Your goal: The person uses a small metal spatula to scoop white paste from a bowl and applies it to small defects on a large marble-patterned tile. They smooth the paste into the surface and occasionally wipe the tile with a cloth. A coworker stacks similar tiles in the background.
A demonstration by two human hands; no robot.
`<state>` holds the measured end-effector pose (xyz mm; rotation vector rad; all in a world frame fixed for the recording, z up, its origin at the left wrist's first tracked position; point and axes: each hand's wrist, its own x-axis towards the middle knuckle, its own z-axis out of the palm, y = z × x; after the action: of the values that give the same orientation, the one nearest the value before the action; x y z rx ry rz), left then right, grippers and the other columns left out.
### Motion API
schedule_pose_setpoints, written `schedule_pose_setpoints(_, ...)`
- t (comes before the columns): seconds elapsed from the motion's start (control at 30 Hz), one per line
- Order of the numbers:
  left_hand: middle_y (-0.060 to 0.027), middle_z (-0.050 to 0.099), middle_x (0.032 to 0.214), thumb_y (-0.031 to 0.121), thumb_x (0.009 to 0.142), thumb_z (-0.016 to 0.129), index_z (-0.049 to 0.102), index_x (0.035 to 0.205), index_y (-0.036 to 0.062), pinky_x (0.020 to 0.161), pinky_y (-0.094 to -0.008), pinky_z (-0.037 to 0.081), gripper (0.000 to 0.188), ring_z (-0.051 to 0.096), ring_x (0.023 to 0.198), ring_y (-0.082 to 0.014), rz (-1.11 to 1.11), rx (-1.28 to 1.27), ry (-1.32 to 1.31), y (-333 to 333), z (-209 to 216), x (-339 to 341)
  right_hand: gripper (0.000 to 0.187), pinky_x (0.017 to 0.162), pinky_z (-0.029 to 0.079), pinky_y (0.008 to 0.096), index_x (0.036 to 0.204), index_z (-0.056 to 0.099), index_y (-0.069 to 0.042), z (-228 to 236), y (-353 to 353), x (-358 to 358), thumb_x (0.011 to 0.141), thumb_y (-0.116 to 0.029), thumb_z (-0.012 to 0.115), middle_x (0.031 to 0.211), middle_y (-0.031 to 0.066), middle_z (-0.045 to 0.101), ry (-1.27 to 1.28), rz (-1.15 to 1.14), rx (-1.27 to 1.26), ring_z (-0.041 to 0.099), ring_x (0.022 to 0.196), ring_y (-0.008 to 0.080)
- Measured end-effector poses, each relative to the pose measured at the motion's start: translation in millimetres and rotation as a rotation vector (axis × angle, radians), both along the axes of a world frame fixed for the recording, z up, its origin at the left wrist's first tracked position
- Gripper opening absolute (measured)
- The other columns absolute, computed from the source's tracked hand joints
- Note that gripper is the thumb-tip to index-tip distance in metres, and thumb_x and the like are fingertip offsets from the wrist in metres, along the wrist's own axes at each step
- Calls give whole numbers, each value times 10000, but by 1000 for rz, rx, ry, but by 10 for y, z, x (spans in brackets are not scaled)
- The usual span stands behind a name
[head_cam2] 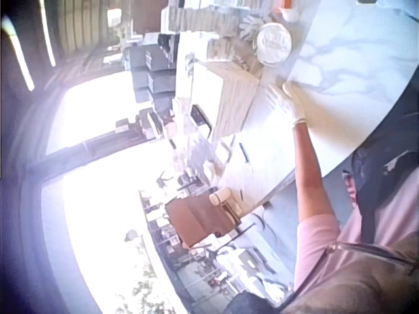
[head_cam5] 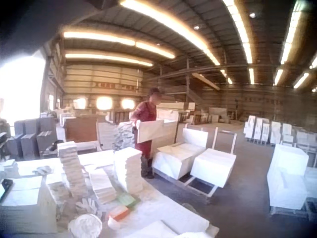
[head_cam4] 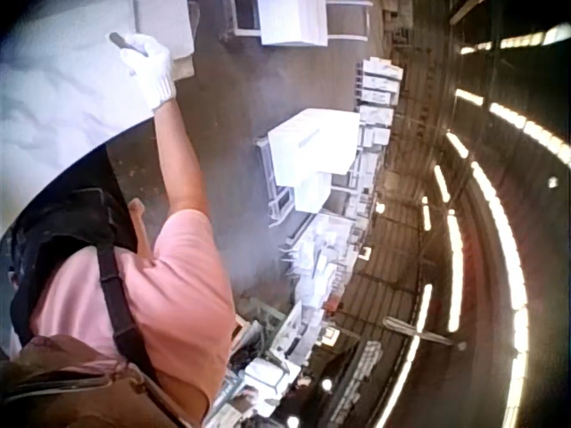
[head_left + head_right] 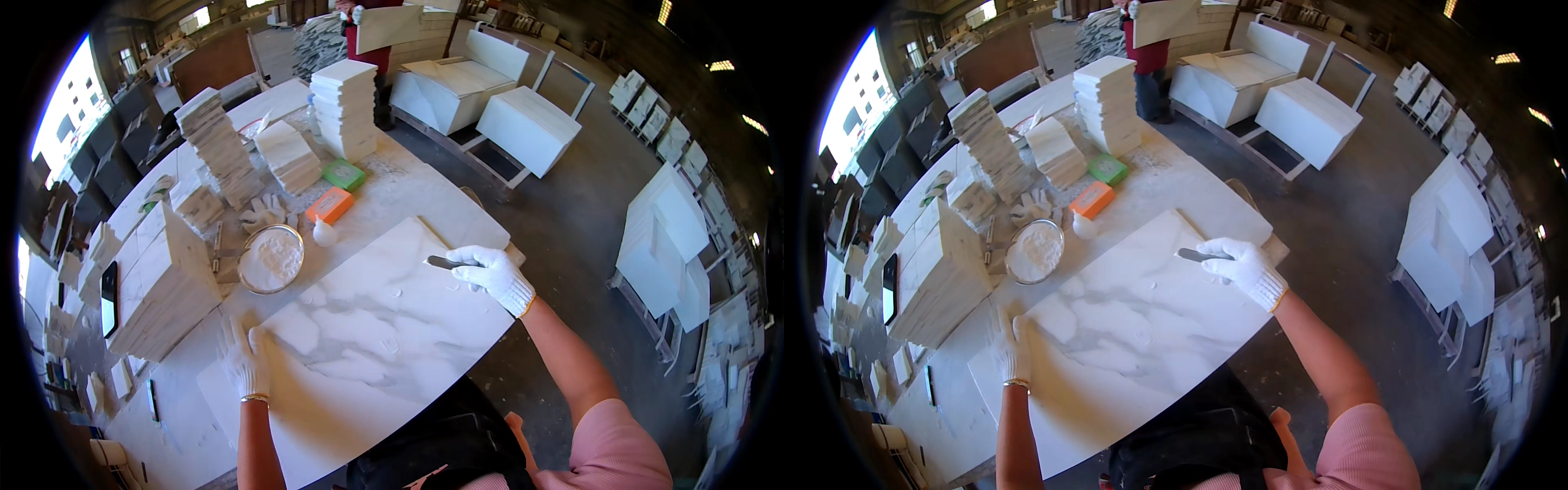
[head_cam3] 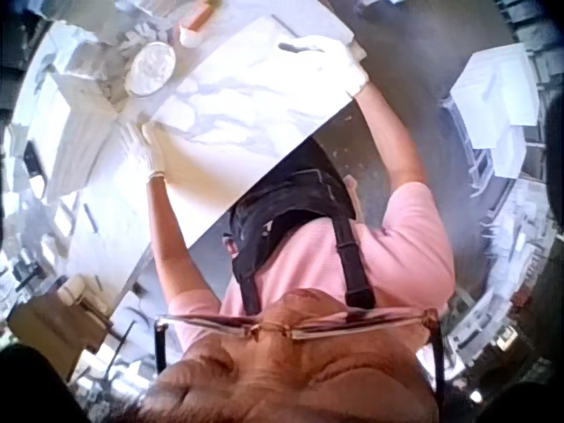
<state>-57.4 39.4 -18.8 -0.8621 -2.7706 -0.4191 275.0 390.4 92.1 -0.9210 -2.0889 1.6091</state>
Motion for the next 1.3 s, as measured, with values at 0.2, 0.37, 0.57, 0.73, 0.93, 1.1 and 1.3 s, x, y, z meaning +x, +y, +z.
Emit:
schedule_pose_setpoints(0.2, -214, 419, 1528, 415, 1027, 434, 432, 1481, 36, 1160, -496, 293, 591, 385, 1404, -414, 16, -58, -6, 65, 196, 129, 302, 601, 487, 212, 1186, 694, -19, -31, 23, 680, 885, -34, 696, 876, 20, 685, -57, -116, -68, 548, 644, 45)
schedule_pose_setpoints(0.37, -213, 430, 1520, 420, 1029, 443, 442, 1474, 37, 1144, -493, 316, 588, 413, 1373, -436, -2, -57, 16, 55, 190, 117, 297, 593, 485, 219, 1182, 703, -30, -72, -59, 868, 885, -33, 687, 922, 21, 702, -95, -121, -96, 544, 632, 47)
schedule_pose_setpoints(0.57, -233, 452, 1495, 414, 1027, 453, 455, 1460, 19, 1134, -495, 326, 585, 428, 1358, -440, -21, -15, 55, 33, 80, 56, 293, 740, 532, 257, 1176, 710, -36, -263, -36, 983, 884, -65, 701, 1025, 35, 736, -51, -77, -16, 646, 790, 93)
schedule_pose_setpoints(0.73, -232, 453, 1497, 433, 1021, 461, 453, 1464, 25, 1133, -495, 329, 603, 436, 1356, -433, -20, -16, 60, 39, 81, 60, 286, 850, 539, 274, 1153, 717, -41, -334, -39, 994, 868, -57, 714, 1088, 58, 746, -60, -53, 119, 691, 944, 130)
schedule_pose_setpoints(0.93, -240, 428, 1513, 417, 1025, 447, 442, 1469, 9, 1153, -473, 311, 603, 408, 1385, -413, 1, -38, 17, 65, 136, 98, 279, 781, 561, 319, 1122, 736, -138, -350, -71, 978, 843, -115, 735, 975, 49, 727, -208, -7, 668, 704, 880, 203)
schedule_pose_setpoints(1.1, -238, 428, 1513, 410, 1025, 449, 441, 1473, 17, 1148, -476, 319, 596, 413, 1382, -415, 7, -57, 26, 25, 116, 69, 267, 693, 547, 355, 1120, 742, -225, -255, -116, 959, 857, -248, 706, 864, 47, 683, -389, 13, 895, 679, 804, 255)
schedule_pose_setpoints(1.3, -222, 452, 1501, 429, 1024, 458, 448, 1474, 45, 1130, -497, 335, 591, 436, 1357, -433, -5, -26, 55, 29, 79, 61, 247, 635, 537, 378, 1101, 736, -250, -314, -71, 1026, 860, -235, 680, 842, 36, 665, -261, -7, 960, 670, 744, 253)
